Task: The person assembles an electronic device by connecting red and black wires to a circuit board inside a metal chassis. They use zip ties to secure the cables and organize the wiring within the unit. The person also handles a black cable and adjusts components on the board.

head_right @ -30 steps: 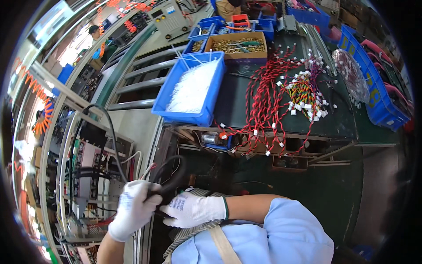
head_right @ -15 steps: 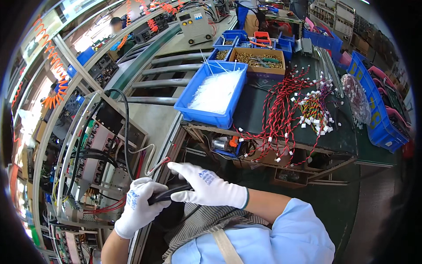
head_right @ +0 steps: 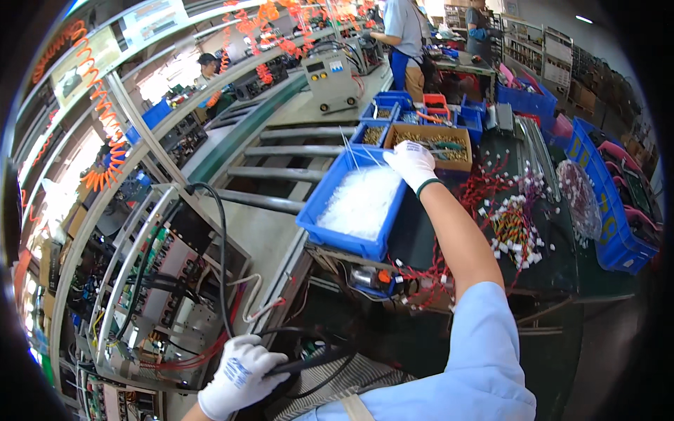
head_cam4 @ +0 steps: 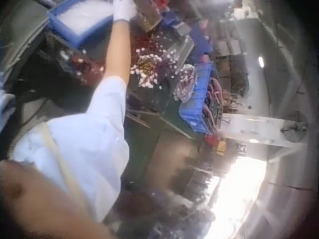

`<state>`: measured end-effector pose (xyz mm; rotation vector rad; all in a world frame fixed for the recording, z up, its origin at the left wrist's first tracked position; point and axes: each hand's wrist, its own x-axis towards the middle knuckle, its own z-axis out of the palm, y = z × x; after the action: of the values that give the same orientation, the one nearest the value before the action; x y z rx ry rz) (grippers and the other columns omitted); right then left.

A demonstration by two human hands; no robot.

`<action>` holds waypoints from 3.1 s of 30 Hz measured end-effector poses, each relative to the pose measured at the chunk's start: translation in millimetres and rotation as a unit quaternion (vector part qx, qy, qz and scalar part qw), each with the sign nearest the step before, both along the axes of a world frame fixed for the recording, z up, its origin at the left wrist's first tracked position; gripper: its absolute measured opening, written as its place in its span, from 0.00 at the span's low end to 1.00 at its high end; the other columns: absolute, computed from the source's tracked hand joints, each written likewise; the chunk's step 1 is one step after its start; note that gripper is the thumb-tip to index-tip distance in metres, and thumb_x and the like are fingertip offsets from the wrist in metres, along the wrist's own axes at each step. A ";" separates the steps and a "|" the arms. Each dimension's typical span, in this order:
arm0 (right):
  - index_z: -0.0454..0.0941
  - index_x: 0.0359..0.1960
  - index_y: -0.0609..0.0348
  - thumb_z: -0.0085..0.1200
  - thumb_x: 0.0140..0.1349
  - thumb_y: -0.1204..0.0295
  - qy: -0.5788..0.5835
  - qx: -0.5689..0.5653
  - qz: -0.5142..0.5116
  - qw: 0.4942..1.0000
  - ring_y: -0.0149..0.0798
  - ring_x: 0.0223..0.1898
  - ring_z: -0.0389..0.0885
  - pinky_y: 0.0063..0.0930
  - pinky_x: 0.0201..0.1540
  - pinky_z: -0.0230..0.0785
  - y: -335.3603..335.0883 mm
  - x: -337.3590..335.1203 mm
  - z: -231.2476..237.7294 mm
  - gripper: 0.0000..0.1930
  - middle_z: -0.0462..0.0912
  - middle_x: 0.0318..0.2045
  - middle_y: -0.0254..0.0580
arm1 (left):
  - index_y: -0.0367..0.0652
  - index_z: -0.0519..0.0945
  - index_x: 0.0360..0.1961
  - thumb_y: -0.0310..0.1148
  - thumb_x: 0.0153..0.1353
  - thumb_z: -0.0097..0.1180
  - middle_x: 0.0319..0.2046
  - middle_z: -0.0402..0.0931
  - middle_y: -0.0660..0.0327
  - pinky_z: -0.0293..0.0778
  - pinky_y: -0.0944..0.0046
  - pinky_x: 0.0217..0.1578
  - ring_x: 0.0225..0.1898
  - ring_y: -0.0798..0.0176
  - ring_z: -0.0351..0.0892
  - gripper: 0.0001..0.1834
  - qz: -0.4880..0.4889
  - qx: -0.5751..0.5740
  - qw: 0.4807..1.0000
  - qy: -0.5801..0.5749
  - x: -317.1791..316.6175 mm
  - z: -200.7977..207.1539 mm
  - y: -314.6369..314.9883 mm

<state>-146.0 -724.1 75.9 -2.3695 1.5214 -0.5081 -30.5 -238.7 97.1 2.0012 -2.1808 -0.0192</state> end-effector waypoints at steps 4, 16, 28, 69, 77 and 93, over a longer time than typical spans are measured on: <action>0.83 0.47 0.51 0.57 0.55 0.56 0.064 0.042 -0.071 0.994 0.48 0.52 0.81 0.41 0.52 0.74 -17.5 36.4 -2.7 0.20 0.83 0.49 0.47 | 0.44 0.76 0.36 0.33 0.42 0.60 0.27 0.70 0.63 0.61 0.49 0.58 0.38 0.61 0.72 0.16 -0.022 -0.024 0.999 0.002 -11.2 -6.5 -2.7; 0.86 0.36 0.56 0.62 0.59 0.65 -0.522 0.122 0.063 0.841 0.20 0.21 0.71 0.19 0.24 0.62 -30.3 6.0 -33.0 0.09 0.81 0.21 0.29 | 0.53 0.81 0.42 0.39 0.47 0.68 0.26 0.76 0.65 0.62 0.58 0.56 0.39 0.58 0.77 0.19 -0.069 0.115 0.988 0.074 16.4 -8.1 -6.1; 0.76 0.54 0.64 0.46 0.71 0.73 -0.269 0.369 0.531 0.714 0.30 0.46 0.77 0.26 0.51 0.70 297.1 -33.9 -61.6 0.14 0.79 0.44 0.38 | 0.42 0.74 0.45 0.28 0.40 0.73 0.39 0.80 0.61 0.60 0.49 0.61 0.56 0.47 0.71 0.29 0.060 -0.139 0.965 0.214 0.0 -31.2 -3.6; 0.58 0.69 0.64 0.55 0.65 0.72 -0.248 0.400 0.474 0.745 0.23 0.36 0.70 0.19 0.44 0.65 323.2 -94.5 15.0 0.32 0.77 0.43 0.34 | 0.38 0.81 0.27 0.35 0.62 0.61 0.17 0.74 0.68 0.58 0.77 0.18 0.17 0.79 0.68 0.11 0.192 -0.014 0.662 0.724 -68.8 17.4 2.3; 0.59 0.69 0.64 0.55 0.64 0.74 -0.294 0.397 0.474 0.729 0.23 0.45 0.73 0.19 0.51 0.66 320.3 -91.5 2.2 0.32 0.77 0.52 0.37 | 0.37 0.82 0.25 0.33 0.58 0.62 0.15 0.75 0.63 0.62 0.75 0.16 0.14 0.75 0.70 0.10 0.198 -0.022 0.676 0.709 -67.2 8.4 -1.8; 0.57 0.68 0.69 0.55 0.64 0.74 -0.287 0.375 0.484 0.737 0.27 0.57 0.72 0.25 0.61 0.61 327.0 -82.9 4.1 0.32 0.76 0.58 0.45 | 0.38 0.82 0.27 0.34 0.60 0.62 0.17 0.77 0.64 0.66 0.77 0.18 0.17 0.75 0.74 0.10 0.201 -0.029 0.692 0.692 -63.1 4.9 2.7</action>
<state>-228.9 -397.1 80.0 -1.7201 0.0393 -0.2268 -93.6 -235.9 101.9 1.4114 -0.7209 -1.0036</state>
